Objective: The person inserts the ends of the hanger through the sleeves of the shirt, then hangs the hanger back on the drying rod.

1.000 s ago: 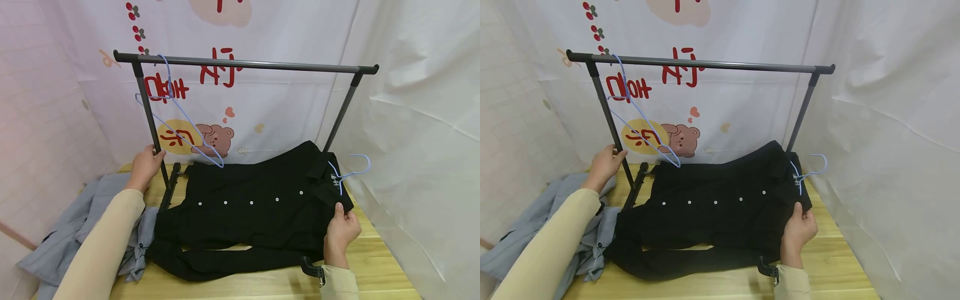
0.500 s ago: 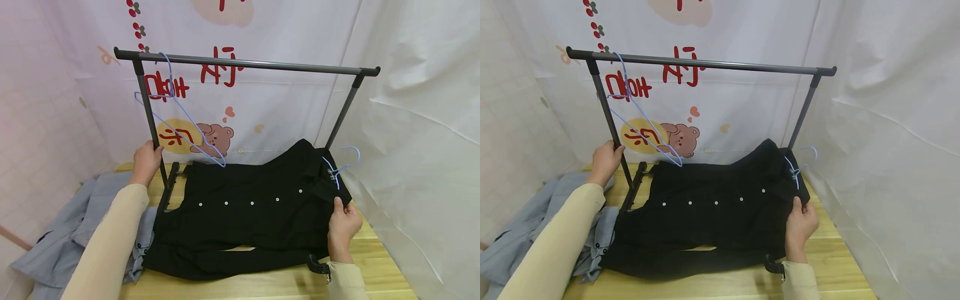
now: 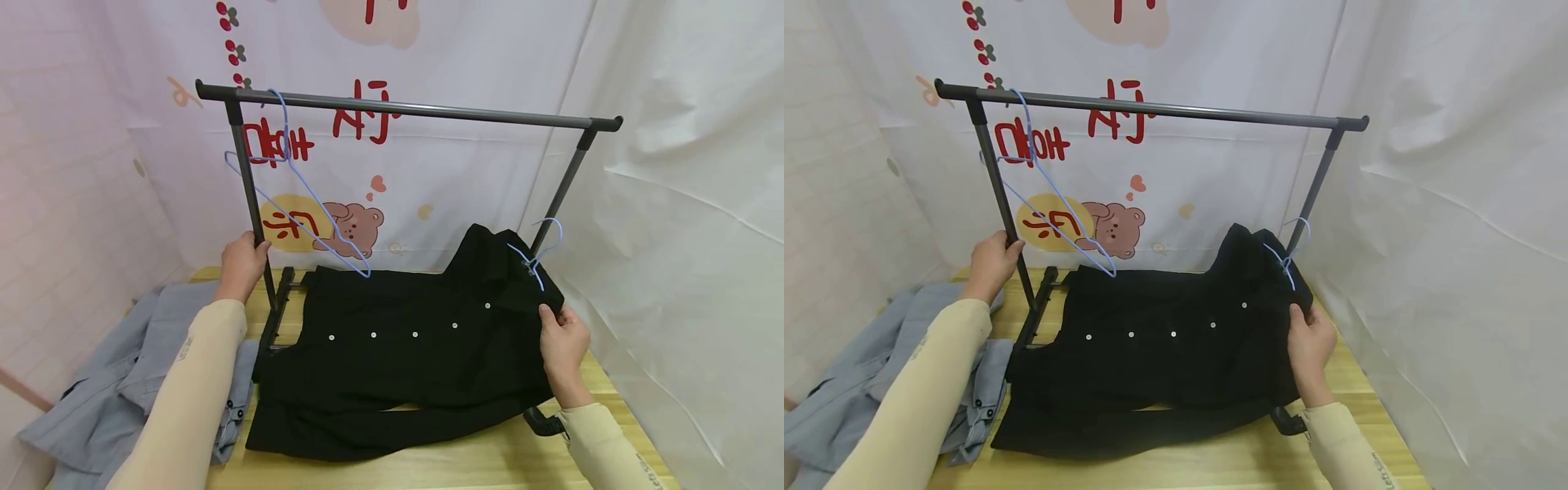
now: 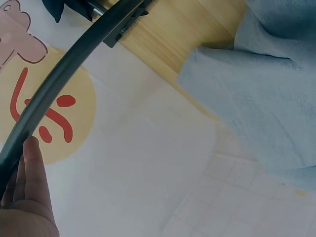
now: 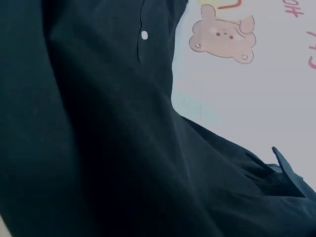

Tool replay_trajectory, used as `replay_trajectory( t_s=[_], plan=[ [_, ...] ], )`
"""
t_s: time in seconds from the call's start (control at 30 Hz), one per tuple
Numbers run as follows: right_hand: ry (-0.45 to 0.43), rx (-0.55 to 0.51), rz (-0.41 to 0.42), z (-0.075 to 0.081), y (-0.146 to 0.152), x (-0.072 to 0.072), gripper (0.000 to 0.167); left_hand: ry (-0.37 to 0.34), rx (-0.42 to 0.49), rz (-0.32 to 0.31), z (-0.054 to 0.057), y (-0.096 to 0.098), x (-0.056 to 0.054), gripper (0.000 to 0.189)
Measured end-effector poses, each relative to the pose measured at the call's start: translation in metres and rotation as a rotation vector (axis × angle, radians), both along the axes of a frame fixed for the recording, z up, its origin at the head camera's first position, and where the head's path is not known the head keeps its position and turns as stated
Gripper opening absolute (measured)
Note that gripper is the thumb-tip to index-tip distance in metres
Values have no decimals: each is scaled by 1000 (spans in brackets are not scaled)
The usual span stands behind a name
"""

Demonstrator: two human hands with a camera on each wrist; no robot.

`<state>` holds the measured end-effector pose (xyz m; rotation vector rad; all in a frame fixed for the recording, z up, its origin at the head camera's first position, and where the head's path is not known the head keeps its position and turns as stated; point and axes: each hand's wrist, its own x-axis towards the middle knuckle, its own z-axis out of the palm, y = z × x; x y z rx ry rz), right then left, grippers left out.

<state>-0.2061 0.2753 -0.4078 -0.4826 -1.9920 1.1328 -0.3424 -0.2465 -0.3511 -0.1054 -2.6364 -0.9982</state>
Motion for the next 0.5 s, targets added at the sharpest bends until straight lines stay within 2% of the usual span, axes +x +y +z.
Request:
replay_trajectory(
  t_s=[0.3, 0.5],
  plan=[
    [-51, 126, 75, 46, 17, -6, 28, -5, -2, 42, -1, 4, 3, 36],
    [-27, 158, 77, 79, 25, -7, 28, -17, -4, 39, 2, 1, 6, 37]
  ],
)
